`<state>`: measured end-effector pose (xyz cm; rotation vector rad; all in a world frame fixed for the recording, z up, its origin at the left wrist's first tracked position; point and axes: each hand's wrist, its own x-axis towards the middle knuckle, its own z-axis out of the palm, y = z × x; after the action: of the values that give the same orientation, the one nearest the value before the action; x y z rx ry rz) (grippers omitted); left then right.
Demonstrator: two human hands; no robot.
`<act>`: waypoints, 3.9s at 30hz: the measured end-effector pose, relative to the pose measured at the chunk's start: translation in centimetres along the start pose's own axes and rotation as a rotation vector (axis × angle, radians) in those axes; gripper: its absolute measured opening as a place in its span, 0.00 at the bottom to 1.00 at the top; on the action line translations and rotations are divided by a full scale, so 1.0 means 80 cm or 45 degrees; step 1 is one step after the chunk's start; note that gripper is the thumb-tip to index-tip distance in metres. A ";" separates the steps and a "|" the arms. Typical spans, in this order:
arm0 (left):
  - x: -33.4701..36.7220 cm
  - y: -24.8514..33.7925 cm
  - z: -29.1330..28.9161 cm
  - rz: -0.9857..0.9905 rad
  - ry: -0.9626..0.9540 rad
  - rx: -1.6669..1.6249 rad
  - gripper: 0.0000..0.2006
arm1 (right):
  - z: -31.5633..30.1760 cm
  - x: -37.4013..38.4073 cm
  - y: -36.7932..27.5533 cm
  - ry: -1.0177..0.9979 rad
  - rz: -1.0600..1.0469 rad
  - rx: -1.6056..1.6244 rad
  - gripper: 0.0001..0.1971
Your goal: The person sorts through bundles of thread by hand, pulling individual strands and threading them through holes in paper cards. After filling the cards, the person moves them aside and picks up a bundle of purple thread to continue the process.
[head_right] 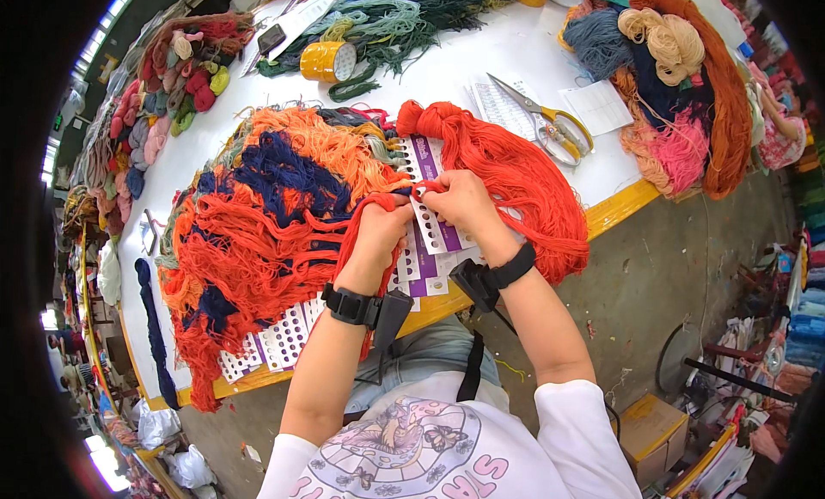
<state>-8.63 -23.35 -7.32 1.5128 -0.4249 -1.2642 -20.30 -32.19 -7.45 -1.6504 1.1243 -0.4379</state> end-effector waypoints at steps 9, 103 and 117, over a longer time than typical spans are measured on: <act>0.004 -0.008 0.010 0.121 0.129 0.290 0.06 | -0.003 0.006 0.004 -0.240 -0.058 0.075 0.12; -0.083 0.149 -0.218 0.847 -0.071 1.831 0.05 | 0.020 -0.020 -0.008 -0.040 -0.591 -0.501 0.25; -0.284 0.075 -0.418 0.217 0.770 -0.330 0.16 | 0.033 -0.054 -0.065 -0.238 -0.545 -0.055 0.26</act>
<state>13.76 8.72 4.48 1.5104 0.0098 -0.6504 -18.10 -27.03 -2.85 -1.9309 0.6444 -0.5195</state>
